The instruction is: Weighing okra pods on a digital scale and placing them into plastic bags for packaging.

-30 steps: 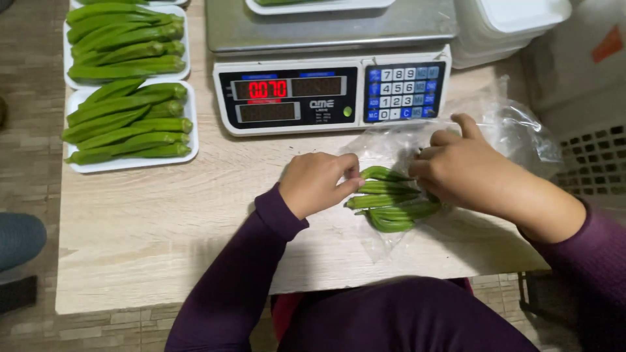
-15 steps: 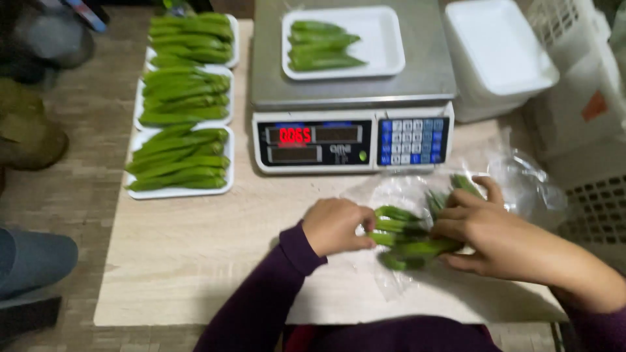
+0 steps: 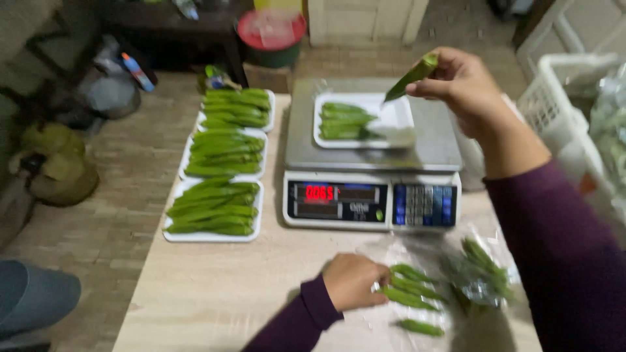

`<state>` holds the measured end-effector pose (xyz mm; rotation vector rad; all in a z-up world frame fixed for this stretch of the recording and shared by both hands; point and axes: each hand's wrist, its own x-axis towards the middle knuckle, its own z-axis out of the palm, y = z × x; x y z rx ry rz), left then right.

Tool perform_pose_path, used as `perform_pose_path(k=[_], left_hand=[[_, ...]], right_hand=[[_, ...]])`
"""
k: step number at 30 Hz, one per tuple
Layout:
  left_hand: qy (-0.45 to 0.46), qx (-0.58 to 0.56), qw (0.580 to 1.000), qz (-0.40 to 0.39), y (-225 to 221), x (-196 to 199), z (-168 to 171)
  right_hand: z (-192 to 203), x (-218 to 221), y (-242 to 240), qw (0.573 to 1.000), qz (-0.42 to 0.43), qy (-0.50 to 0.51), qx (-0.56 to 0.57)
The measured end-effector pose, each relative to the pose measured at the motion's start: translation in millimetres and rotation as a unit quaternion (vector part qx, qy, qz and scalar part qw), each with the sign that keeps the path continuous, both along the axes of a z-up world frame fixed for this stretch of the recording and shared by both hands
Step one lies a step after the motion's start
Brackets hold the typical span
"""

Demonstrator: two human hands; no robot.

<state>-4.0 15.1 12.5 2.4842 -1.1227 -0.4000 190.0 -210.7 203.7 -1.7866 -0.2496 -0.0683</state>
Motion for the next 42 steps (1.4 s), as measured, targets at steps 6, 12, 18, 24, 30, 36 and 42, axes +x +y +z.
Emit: perform_pose_path(k=[6, 12, 18, 24, 30, 36, 42], left_hand=[[0.020, -0.022, 1.000, 0.005, 2, 2, 0], [0.039, -0.018, 0.999, -0.004, 1, 7, -3], [0.038, -0.013, 0.999, 0.002, -1, 8, -8], [0.037, -0.025, 0.999, 0.015, -1, 6, -14], [0.037, -0.016, 0.999, 0.007, 0, 7, -9], [0.073, -0.056, 0.995, 0.025, 5, 13, 0], [0.071, -0.175, 0.979, 0.073, 16, 24, 25]], right_hand=[[-19, 98, 29, 0.999, -0.030, -0.022, -0.015], [-54, 135, 63, 0.846, 0.092, -0.080, -0.519], [-59, 130, 79, 0.798, 0.119, -0.070, -0.587], [-54, 126, 81, 0.864, 0.127, -0.105, -0.476], [-56, 122, 87, 0.875, 0.123, -0.069, -0.463], [-46, 98, 63, 0.894, 0.106, -0.174, -0.399], [10, -57, 49, 0.875, 0.264, -0.161, -0.372]])
